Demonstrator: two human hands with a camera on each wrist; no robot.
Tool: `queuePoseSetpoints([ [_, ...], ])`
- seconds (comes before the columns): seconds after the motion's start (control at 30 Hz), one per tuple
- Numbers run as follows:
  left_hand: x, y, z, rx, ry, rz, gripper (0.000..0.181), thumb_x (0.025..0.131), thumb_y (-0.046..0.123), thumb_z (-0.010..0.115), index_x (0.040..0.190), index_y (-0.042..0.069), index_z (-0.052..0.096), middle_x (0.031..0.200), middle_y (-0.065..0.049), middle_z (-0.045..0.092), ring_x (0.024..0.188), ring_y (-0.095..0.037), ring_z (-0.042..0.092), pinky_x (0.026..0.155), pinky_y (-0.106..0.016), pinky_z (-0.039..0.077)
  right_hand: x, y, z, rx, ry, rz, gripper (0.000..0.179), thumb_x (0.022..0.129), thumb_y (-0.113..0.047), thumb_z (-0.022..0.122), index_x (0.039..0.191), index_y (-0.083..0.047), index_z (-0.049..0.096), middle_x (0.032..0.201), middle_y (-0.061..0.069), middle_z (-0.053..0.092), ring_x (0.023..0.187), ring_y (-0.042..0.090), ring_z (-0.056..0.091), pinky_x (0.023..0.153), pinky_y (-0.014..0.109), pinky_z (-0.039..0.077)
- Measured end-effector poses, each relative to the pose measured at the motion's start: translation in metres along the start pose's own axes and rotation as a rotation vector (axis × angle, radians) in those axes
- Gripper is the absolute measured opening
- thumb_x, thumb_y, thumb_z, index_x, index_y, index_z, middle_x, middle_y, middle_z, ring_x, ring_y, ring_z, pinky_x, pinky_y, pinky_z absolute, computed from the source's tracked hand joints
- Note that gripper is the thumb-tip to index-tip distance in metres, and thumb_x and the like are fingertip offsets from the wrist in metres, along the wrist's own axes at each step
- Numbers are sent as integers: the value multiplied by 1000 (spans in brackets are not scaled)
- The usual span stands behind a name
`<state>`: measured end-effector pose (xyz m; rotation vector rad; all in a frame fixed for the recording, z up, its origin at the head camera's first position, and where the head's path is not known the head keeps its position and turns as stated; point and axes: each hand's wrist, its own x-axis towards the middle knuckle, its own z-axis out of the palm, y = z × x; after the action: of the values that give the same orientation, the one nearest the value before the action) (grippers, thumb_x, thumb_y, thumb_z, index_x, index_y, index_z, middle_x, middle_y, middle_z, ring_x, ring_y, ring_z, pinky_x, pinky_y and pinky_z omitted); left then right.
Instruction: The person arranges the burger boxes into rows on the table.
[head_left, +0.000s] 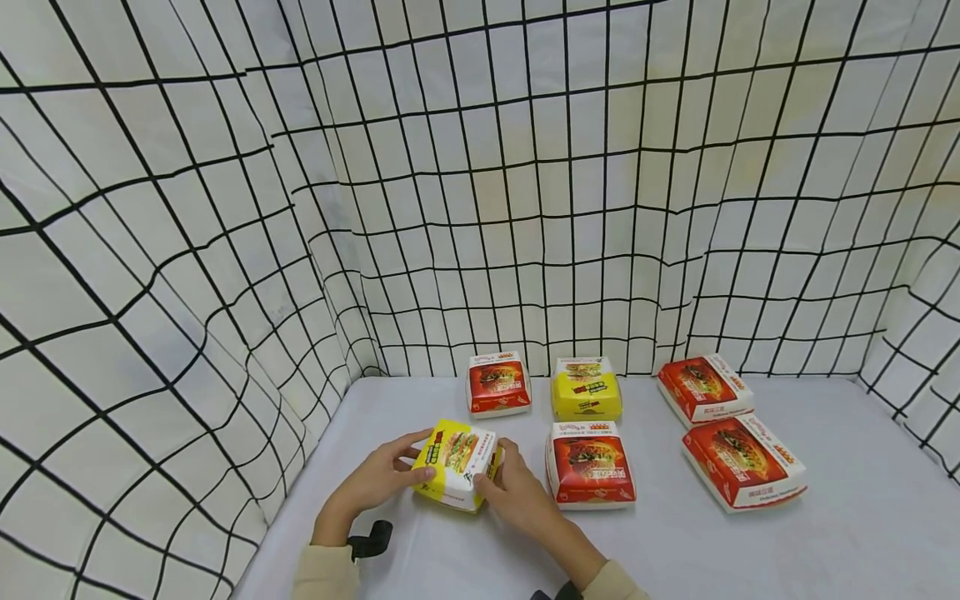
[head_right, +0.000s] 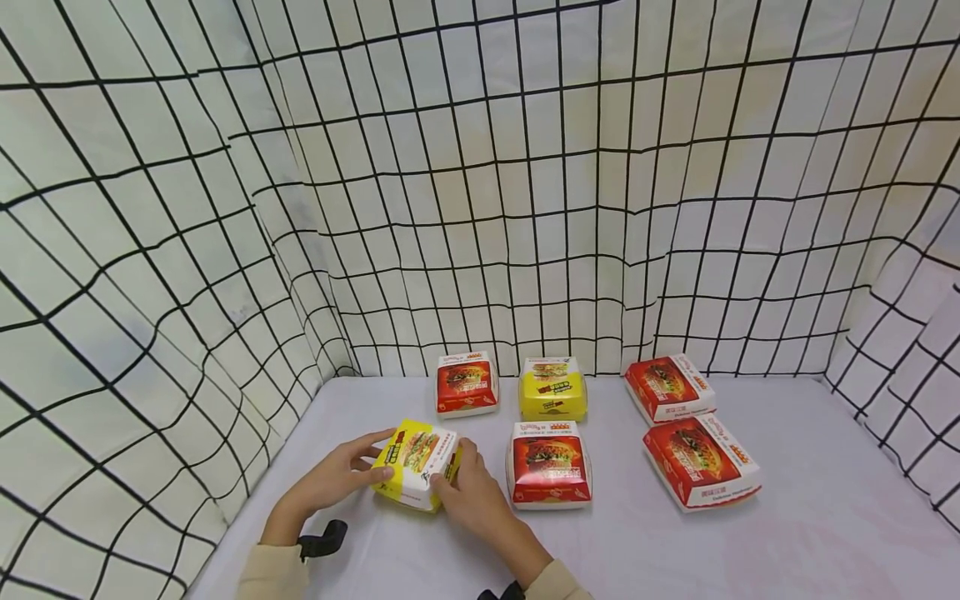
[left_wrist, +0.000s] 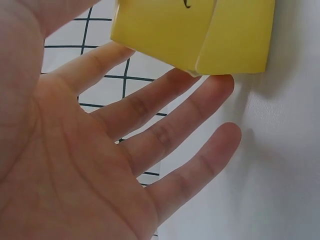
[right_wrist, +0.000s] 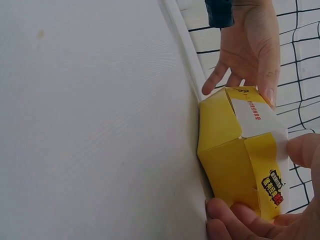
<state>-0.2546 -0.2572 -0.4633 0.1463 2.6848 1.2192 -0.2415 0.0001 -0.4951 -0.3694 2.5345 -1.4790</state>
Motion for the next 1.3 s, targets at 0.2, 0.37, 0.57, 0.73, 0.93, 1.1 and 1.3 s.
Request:
queuePoseSetpoints([
  [0.2, 0, -2, 0, -21, 34, -13, 63, 89, 41, 79, 147, 29, 56, 132, -13, 64, 103, -22, 65, 82, -43, 53, 0, -1, 0, 2, -16, 11, 86, 96, -43, 67, 156, -2, 22, 107, 10, 65, 82, 18, 58, 64, 33, 45],
  [0.37, 1, -5, 0, -28, 54, -17, 58, 89, 40, 78, 144, 31, 59, 132, -11, 65, 107, -24, 64, 84, -45, 53, 0, -1, 0, -10, -18, 31, 88, 94, -44, 70, 155, -3, 21, 103, 7, 59, 80, 18, 57, 62, 31, 44],
  [0.57, 1, -8, -1, -47, 66, 1, 55, 92, 39, 76, 143, 27, 59, 135, -13, 65, 116, -29, 65, 92, -52, 54, -1, -3, 2, -46, 33, 51, 90, 92, -48, 71, 155, -7, 22, 137, 16, 44, 97, 24, 59, 71, 38, 49],
  [0.73, -1, -7, -3, -52, 57, -19, 54, 92, 41, 75, 141, 22, 61, 134, -11, 66, 119, -32, 65, 95, -52, 54, 1, -1, 3, -67, 70, 34, 88, 92, -47, 70, 155, -7, 24, 143, 21, 38, 97, 26, 59, 73, 39, 51],
  [0.93, -3, -6, -5, -49, -16, -31, 58, 90, 40, 77, 141, 17, 60, 129, -12, 66, 119, -33, 64, 95, -54, 53, 1, -1, 2, -42, 55, 36, 90, 93, -47, 69, 158, -7, 23, 150, 20, 34, 104, 28, 58, 83, 47, 54],
  [1.1, -2, -7, -6, -59, -34, -14, 60, 90, 38, 77, 143, 17, 58, 129, -12, 65, 116, -31, 65, 94, -54, 53, 1, 0, 1, -31, 41, 24, 85, 96, -45, 67, 157, -4, 26, 148, 20, 36, 110, 29, 56, 88, 49, 53],
  [1.3, -2, -7, -3, -62, 0, -23, 55, 91, 36, 77, 141, 21, 61, 130, -11, 66, 114, -29, 65, 92, -56, 53, 0, 0, 0, -40, 59, 0, 73, 97, -41, 68, 148, -2, 33, 135, 20, 39, 104, 28, 55, 84, 44, 51],
])
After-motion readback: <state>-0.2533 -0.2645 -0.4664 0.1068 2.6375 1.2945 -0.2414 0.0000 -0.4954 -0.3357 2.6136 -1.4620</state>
